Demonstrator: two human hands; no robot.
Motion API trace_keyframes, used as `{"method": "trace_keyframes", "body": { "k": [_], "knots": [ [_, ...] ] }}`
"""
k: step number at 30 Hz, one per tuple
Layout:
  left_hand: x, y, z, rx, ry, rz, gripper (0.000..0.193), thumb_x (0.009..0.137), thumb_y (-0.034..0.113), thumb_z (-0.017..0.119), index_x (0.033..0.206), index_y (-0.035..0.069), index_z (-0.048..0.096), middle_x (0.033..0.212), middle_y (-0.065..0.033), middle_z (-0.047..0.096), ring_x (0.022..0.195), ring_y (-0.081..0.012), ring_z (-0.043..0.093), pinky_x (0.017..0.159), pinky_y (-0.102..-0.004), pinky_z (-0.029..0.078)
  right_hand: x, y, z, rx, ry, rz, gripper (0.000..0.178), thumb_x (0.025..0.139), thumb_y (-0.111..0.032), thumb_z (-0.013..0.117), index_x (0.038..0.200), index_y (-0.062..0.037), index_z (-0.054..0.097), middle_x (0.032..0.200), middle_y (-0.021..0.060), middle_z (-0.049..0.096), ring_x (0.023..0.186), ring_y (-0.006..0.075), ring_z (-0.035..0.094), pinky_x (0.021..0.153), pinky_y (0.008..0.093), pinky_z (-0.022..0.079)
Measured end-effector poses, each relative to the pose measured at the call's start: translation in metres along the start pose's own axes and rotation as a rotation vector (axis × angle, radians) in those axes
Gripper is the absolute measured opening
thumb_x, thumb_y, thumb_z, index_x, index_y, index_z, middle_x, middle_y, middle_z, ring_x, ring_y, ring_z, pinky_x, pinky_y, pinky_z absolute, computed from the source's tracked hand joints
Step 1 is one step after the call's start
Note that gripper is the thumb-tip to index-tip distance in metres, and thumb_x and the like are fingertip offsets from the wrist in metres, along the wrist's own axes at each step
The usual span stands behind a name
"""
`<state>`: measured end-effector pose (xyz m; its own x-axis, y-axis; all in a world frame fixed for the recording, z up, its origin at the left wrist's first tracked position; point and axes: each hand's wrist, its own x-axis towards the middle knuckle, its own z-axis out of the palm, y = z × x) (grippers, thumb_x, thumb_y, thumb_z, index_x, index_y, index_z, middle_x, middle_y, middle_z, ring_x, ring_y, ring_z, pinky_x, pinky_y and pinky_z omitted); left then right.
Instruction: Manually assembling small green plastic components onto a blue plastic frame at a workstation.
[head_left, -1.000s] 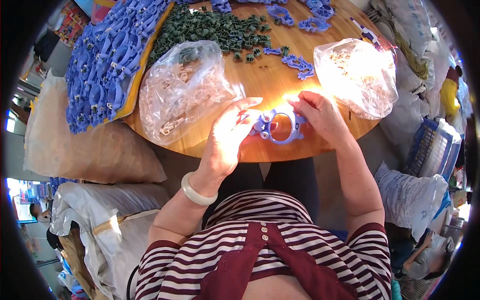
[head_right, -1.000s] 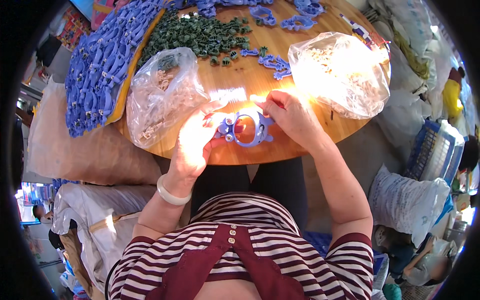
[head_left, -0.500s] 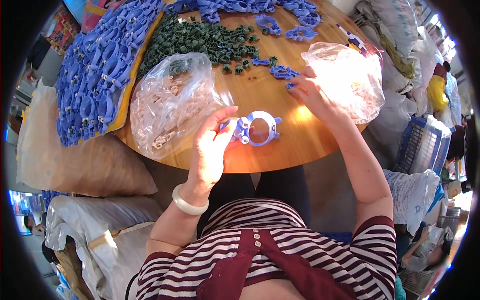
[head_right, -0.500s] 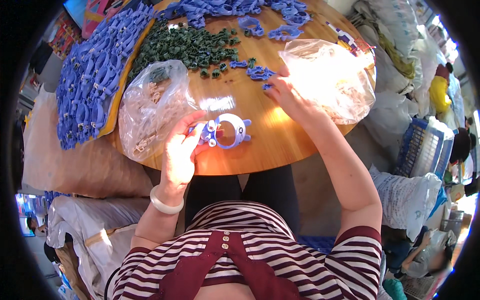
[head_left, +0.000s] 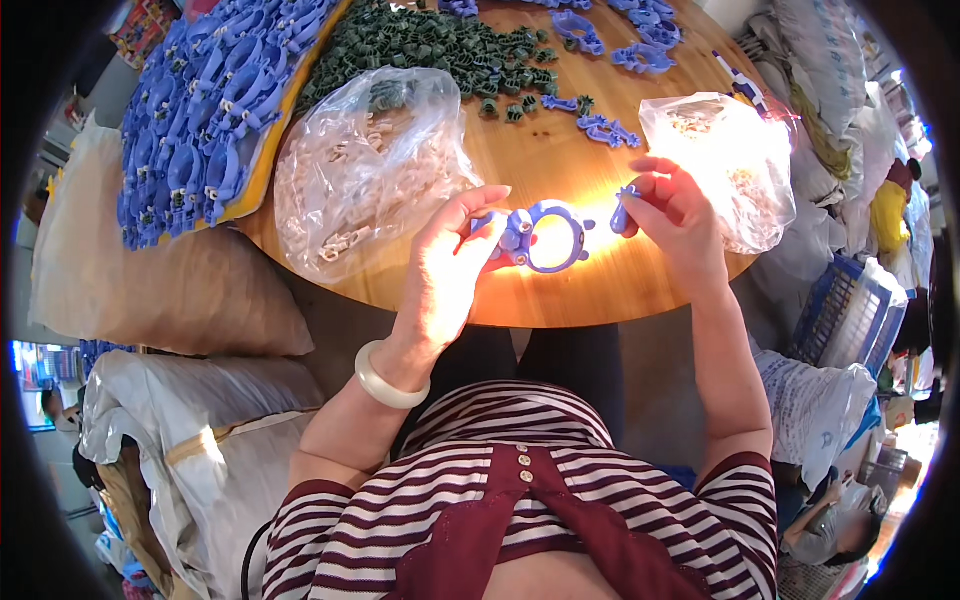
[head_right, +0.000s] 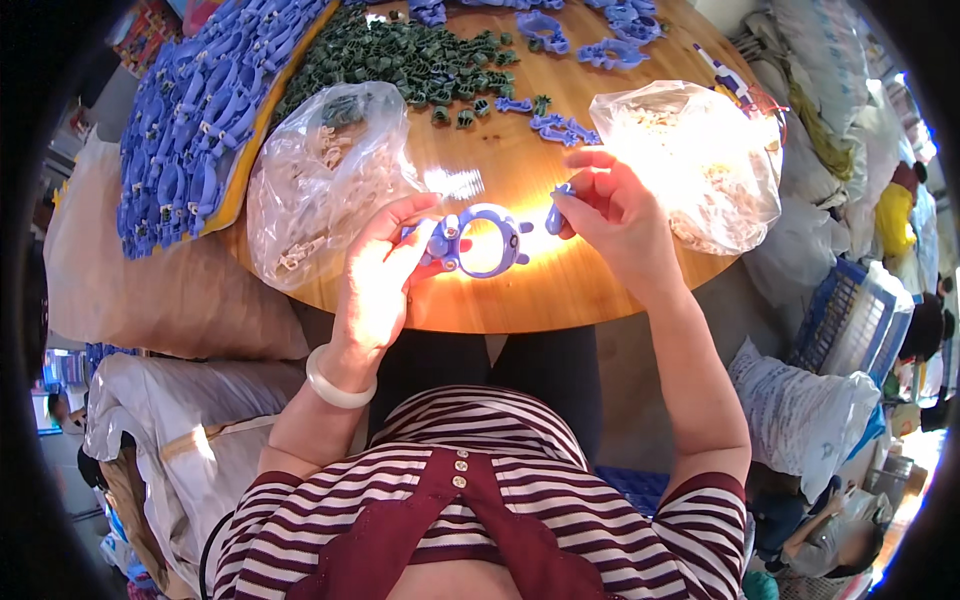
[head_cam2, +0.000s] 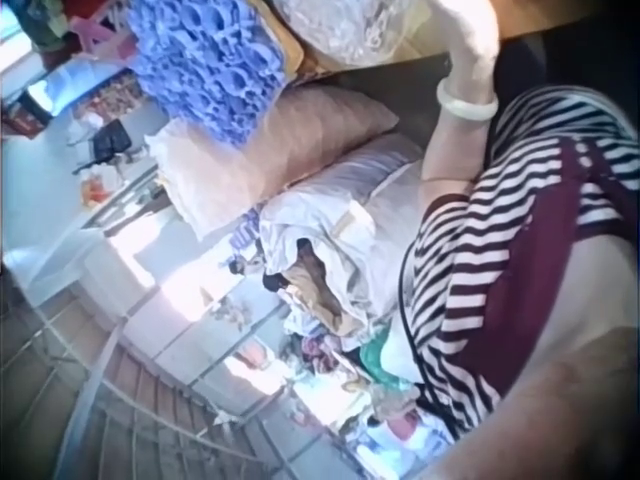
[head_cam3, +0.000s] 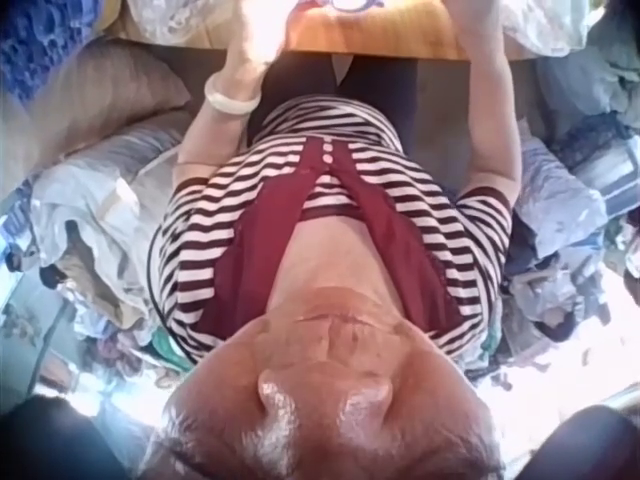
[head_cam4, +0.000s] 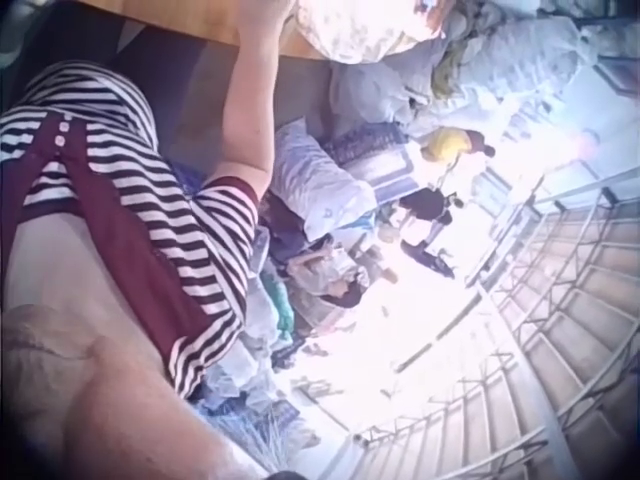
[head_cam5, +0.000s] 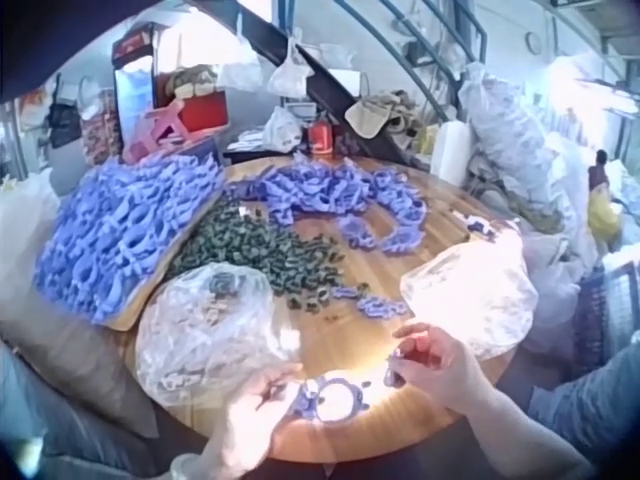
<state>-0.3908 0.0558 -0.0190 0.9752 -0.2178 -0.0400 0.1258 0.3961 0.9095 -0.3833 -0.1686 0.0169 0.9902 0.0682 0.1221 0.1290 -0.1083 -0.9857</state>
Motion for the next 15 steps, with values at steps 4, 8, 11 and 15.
{"method": "trace_keyframes", "body": {
  "k": [4,8,11,15],
  "knots": [
    [-0.001,0.000,0.001,0.032,0.001,0.045,0.028,0.091,-0.002,0.044,0.118,0.001,0.050,0.097,-0.0072,0.058,0.087,-0.0124,0.059,0.080,-0.0277,0.053,-0.010,-0.007,0.011,0.098,-0.048,-0.027,0.012,0.083,0.005,0.057,0.094,0.0019,0.055,0.080,0.0049,0.058,0.073,0.0127,0.057,0.067,0.0251,0.049],
    [-0.003,0.000,0.002,0.047,-0.012,0.057,0.028,0.091,-0.003,0.042,0.118,0.000,0.050,0.099,-0.0074,0.057,0.089,-0.0128,0.058,0.081,-0.0279,0.053,-0.012,0.009,0.024,0.287,-0.212,-0.266,0.019,0.075,0.013,0.061,0.091,0.0021,0.059,0.092,0.0095,0.057,0.087,0.0186,0.056,0.074,0.0283,0.048],
    [-0.004,0.001,0.003,0.031,-0.019,0.075,0.029,0.091,-0.004,0.041,0.118,0.000,0.049,0.101,-0.0078,0.056,0.091,-0.0128,0.057,0.083,-0.0276,0.052,-0.014,-0.001,0.030,-0.159,-0.199,-0.370,0.019,0.074,0.011,0.063,0.090,0.0009,0.060,0.090,0.0092,0.058,0.085,0.0188,0.057,0.075,0.0287,0.048],
    [-0.005,-0.004,0.000,0.056,-0.022,0.136,0.031,0.090,-0.006,0.040,0.119,-0.001,0.048,0.102,-0.0080,0.055,0.092,-0.0127,0.057,0.084,-0.0266,0.051,-0.011,-0.008,0.039,-0.381,-0.136,-0.565,0.020,0.070,0.009,0.067,0.088,0.0000,0.063,0.084,0.0093,0.062,0.080,0.0194,0.060,0.070,0.0278,0.048]
  ]
}}
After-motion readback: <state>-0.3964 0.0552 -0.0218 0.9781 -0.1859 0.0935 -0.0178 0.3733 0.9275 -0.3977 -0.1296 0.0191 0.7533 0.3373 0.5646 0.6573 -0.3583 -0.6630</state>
